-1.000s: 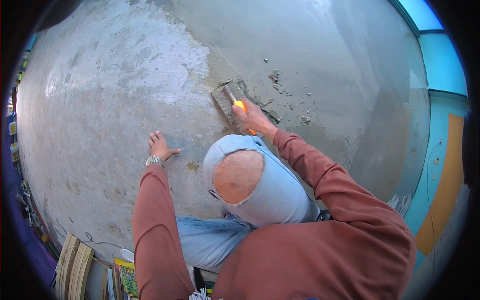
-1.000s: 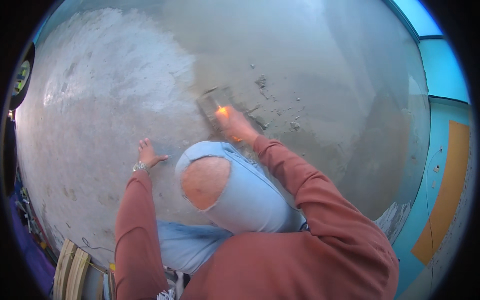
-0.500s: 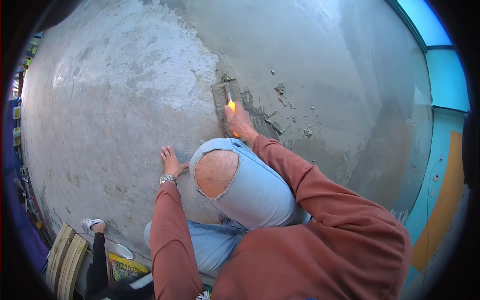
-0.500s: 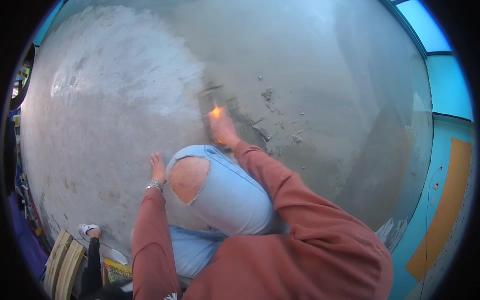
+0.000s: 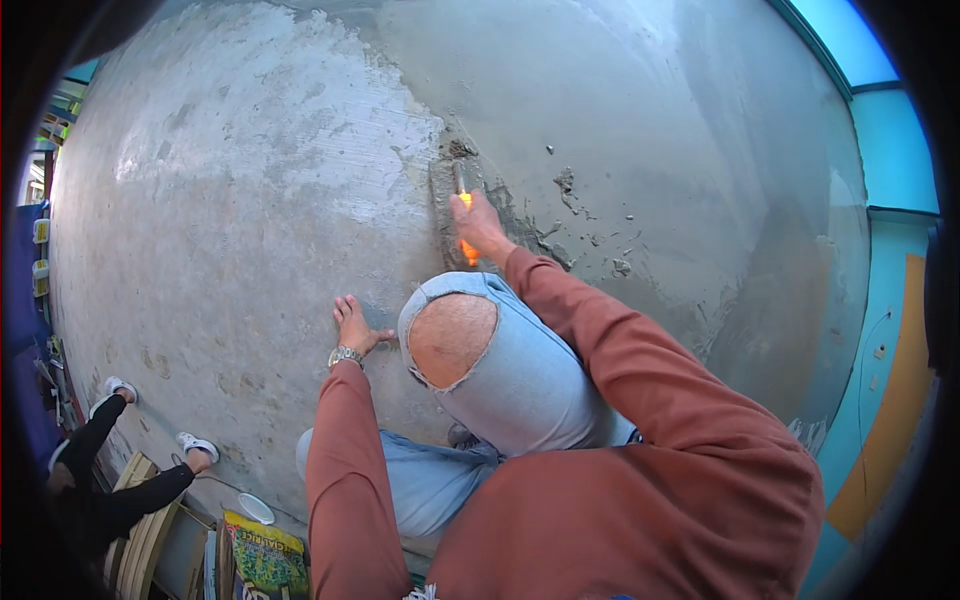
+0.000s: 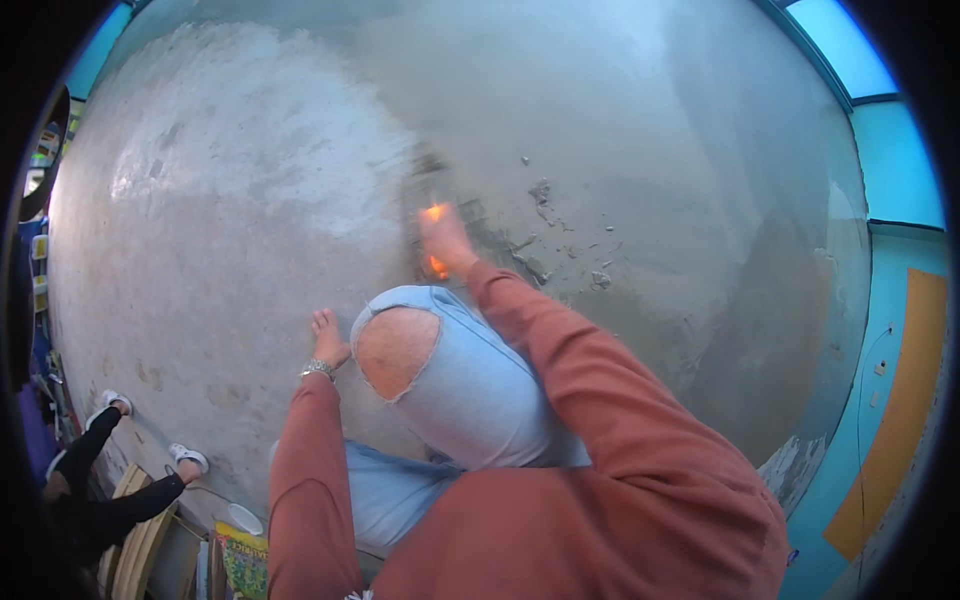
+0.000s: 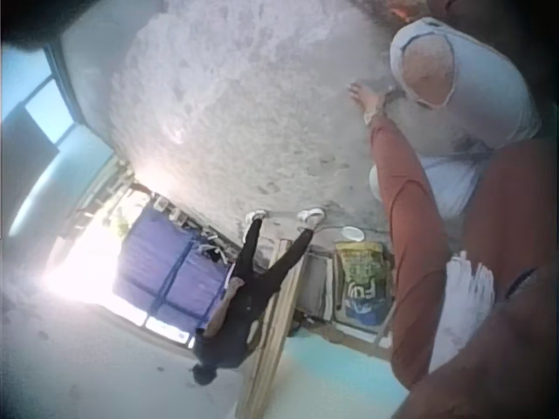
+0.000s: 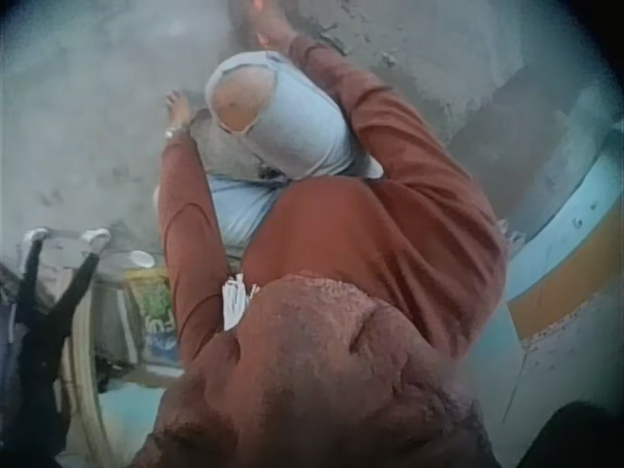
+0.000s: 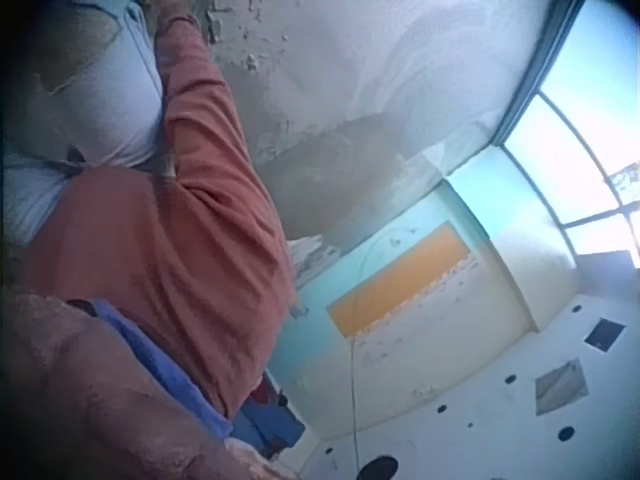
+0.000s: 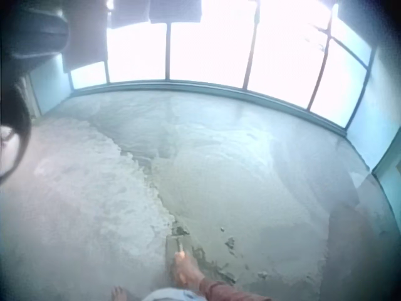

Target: The person uses a trowel to smooth wet concrete on the floor while kneeling.

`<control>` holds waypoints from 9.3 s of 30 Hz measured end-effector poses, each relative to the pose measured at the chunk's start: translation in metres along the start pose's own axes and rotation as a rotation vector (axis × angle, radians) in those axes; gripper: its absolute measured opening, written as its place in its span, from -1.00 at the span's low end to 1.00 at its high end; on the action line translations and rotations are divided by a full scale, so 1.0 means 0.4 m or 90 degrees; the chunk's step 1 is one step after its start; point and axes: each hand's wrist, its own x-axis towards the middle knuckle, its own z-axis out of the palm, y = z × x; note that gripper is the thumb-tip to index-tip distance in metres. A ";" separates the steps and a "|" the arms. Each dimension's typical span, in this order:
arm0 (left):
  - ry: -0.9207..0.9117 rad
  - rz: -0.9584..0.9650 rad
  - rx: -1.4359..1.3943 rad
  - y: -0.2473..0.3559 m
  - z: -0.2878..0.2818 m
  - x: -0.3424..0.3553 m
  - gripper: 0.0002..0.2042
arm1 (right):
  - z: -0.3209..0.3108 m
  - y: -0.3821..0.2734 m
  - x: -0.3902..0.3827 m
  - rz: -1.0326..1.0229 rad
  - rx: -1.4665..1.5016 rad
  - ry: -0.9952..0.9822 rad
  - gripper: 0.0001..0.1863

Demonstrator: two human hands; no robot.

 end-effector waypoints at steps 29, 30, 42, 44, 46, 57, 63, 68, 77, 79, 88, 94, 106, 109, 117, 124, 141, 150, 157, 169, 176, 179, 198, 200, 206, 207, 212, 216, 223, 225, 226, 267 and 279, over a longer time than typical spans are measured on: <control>0.005 0.034 -0.023 0.005 0.006 -0.009 0.47 | -0.007 -0.093 0.149 -0.048 0.179 -0.160 -0.47; 0.007 0.023 -0.026 -0.016 0.009 -0.018 0.47 | 0.003 -0.083 0.106 -0.066 0.171 -0.199 -0.47; -0.020 0.008 -0.049 0.019 -0.015 -0.021 0.47 | 0.029 -0.115 0.174 -0.070 0.178 -0.149 -0.44; -0.022 -0.012 -0.012 -0.023 -0.008 -0.042 0.47 | 0.044 -0.107 0.116 -0.079 0.143 -0.196 -0.46; -0.036 -0.035 -0.035 -0.055 -0.003 -0.070 0.47 | 0.023 -0.094 0.088 -0.060 0.035 -0.299 -0.50; -0.027 -0.004 -0.011 -0.026 0.008 -0.032 0.47 | -0.066 -0.017 0.051 -0.052 0.055 -0.291 -0.46; -0.004 0.001 0.001 -0.042 0.018 -0.013 0.48 | -0.076 -0.025 0.020 -0.020 0.148 -0.272 -0.41; -0.018 0.029 -0.037 0.000 0.006 -0.011 0.49 | -0.135 0.040 0.004 -0.035 0.122 -0.240 -0.46; -0.017 -0.004 0.007 -0.012 0.007 -0.019 0.49 | -0.224 0.082 -0.052 0.020 0.169 -0.154 -0.44; -0.024 -0.015 0.007 -0.035 0.014 -0.028 0.49 | -0.230 0.071 -0.095 0.043 0.113 -0.213 -0.44; -0.021 0.007 0.015 -0.016 0.039 0.001 0.47 | -0.220 0.081 -0.155 0.032 0.116 -0.220 -0.45; 0.005 0.049 0.027 -0.126 0.095 0.041 0.37 | -0.330 0.187 -0.236 0.014 0.225 -0.081 -0.53; -0.005 0.066 0.082 -0.100 0.113 0.059 0.29 | -0.566 0.522 -0.361 0.313 0.427 0.397 -0.57; 0.021 0.054 0.097 -0.131 0.111 0.069 0.33 | -0.451 0.426 -0.223 0.197 0.455 0.265 -0.57; 0.016 0.017 0.002 -0.075 0.085 0.016 0.45 | -0.225 0.149 0.141 0.199 0.485 0.240 -0.59; -0.007 0.015 0.030 -0.003 0.048 0.031 0.49 | -0.175 0.007 0.439 0.122 0.403 0.132 -0.60; -0.016 0.047 -0.007 -0.082 0.106 0.029 0.43 | -0.383 0.024 0.038 -0.194 -0.482 -0.400 -0.42; -0.101 0.053 0.139 -0.366 0.159 0.173 0.12 | -0.488 0.208 -0.139 -0.289 -0.453 -0.390 -0.48; 0.142 0.073 -0.007 0.130 -0.061 0.219 0.20 | -0.639 0.378 -0.161 -0.400 -0.597 -0.310 -0.59; 0.075 -0.115 -0.020 0.316 -0.195 0.202 0.48 | -0.223 -0.209 0.535 -0.331 -0.574 -0.141 -0.73; 0.071 -0.098 -0.049 0.323 -0.203 0.212 0.48 | -0.200 -0.289 0.724 -0.235 -0.516 -0.005 -0.59; 0.080 -0.123 -0.035 0.299 -0.201 0.200 0.48 | -0.199 -0.220 0.626 -0.185 -0.431 -0.003 -0.44; 0.079 -0.094 -0.019 0.297 -0.179 0.209 0.48 | -0.155 -0.171 0.794 -0.458 -0.545 -0.454 -0.25; 0.085 -0.098 -0.032 0.291 -0.174 0.210 0.49 | -0.215 -0.105 0.681 -0.437 -0.554 -0.547 -0.20; 0.076 -0.095 0.005 0.287 -0.151 0.228 0.48 | -0.426 0.062 0.320 -0.359 -0.542 -0.611 -0.40; 0.074 -0.080 0.010 0.290 -0.144 0.235 0.48 | -0.464 0.094 0.266 -0.323 -0.550 -0.613 -0.44; 0.172 -0.024 0.039 0.141 -0.034 0.310 0.51 | -0.613 0.219 -0.030 -0.079 -0.602 -0.625 -0.49; 0.163 0.025 0.044 0.155 -0.024 0.350 0.46 | -0.764 0.415 -0.243 -0.017 -0.607 -0.596 -0.54; 0.182 0.080 0.090 0.093 0.012 0.392 0.26 | -0.802 0.461 -0.391 0.040 -0.401 -0.271 -0.51; 0.181 0.071 0.078 0.069 0.013 0.409 0.24 | -0.748 0.406 -0.359 0.136 -0.371 -0.163 -0.53; 0.191 0.083 0.080 0.064 0.020 0.420 0.24 | -0.727 0.403 -0.365 0.142 -0.366 -0.152 -0.53; 0.140 0.072 0.178 0.008 -0.025 0.423 0.03 | -1.050 0.936 -0.508 0.506 -0.243 0.536 -0.58; 0.124 0.037 0.176 0.124 -0.008 0.360 -0.07 | -0.661 0.728 -0.501 0.510 0.490 0.550 -0.75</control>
